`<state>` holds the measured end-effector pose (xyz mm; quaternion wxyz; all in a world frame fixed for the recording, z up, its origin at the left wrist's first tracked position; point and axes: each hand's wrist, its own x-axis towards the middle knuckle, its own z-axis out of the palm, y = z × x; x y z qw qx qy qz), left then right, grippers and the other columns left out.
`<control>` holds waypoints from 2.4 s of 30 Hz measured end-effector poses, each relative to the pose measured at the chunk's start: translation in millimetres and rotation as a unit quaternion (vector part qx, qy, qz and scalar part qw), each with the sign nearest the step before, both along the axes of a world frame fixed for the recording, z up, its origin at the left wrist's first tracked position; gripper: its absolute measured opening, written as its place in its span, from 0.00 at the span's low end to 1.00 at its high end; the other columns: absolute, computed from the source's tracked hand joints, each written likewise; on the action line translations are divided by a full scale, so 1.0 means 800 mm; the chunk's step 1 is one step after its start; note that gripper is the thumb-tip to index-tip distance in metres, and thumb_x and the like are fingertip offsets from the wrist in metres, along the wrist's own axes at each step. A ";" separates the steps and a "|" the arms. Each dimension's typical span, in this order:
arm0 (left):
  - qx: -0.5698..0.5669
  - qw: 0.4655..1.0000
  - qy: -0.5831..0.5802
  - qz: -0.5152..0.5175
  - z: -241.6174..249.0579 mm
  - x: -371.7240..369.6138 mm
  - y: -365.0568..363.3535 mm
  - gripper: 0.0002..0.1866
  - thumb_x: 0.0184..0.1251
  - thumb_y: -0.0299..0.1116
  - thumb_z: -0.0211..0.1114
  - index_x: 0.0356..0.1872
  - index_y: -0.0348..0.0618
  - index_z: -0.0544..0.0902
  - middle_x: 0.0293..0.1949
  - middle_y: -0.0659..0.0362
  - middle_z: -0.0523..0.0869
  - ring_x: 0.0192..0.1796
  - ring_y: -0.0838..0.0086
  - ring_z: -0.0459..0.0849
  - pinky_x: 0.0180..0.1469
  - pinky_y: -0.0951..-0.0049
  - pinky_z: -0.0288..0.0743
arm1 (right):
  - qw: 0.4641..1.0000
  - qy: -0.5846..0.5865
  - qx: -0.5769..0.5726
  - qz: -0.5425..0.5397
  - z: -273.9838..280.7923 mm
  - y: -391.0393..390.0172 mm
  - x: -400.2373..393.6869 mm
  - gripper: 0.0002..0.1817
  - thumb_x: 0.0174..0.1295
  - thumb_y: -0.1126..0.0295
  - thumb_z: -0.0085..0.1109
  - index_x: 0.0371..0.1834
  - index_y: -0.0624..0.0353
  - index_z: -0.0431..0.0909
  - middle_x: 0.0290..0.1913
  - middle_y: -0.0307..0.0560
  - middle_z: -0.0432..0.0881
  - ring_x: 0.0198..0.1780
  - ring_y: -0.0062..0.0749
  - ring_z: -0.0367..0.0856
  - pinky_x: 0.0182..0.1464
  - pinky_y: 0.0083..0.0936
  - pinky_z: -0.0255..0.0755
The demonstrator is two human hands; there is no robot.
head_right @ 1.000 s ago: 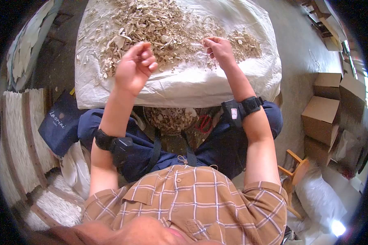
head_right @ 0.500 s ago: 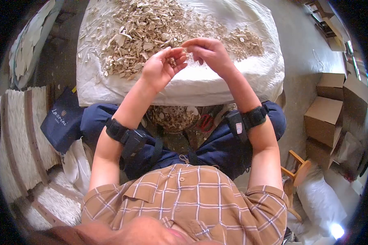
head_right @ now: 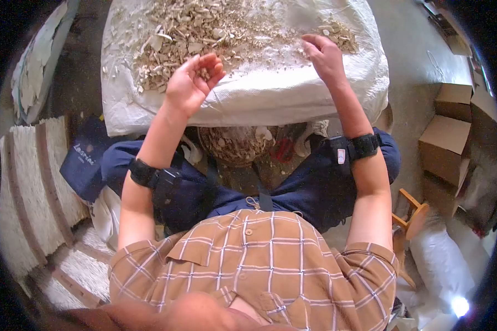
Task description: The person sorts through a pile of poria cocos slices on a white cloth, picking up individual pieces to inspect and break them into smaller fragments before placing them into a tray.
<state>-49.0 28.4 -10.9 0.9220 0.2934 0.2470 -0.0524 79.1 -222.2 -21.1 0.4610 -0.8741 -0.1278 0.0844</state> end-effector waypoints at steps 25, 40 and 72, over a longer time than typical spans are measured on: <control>0.040 0.950 -0.302 0.070 0.061 0.035 -0.060 0.27 0.66 0.50 0.42 0.52 0.34 0.67 0.53 0.51 0.71 0.59 0.66 0.65 0.62 0.68 0.55 | 0.466 0.442 0.737 -0.211 0.019 0.149 -0.091 0.16 0.64 0.66 0.36 0.41 0.69 0.69 0.43 0.56 0.73 0.48 0.43 0.73 0.52 0.34 0.70; -0.038 0.991 -0.109 0.066 0.011 0.051 -0.013 0.22 0.65 0.45 0.44 0.45 0.34 0.73 0.46 0.51 0.76 0.53 0.63 0.72 0.58 0.60 0.64 | 0.627 0.122 0.697 -0.325 0.084 -0.246 0.023 0.20 0.65 0.63 0.33 0.32 0.71 0.71 0.33 0.60 0.76 0.40 0.49 0.76 0.49 0.41 0.72; 0.098 0.983 -0.107 0.112 0.075 0.040 0.055 0.27 0.61 0.36 0.50 0.57 0.33 0.54 0.51 0.48 0.67 0.54 0.54 0.70 0.52 0.57 0.70 | 0.951 0.189 0.215 0.119 0.139 0.049 -0.041 0.13 0.60 0.69 0.48 0.44 0.63 0.73 0.44 0.46 0.76 0.45 0.29 0.76 0.46 0.22 0.72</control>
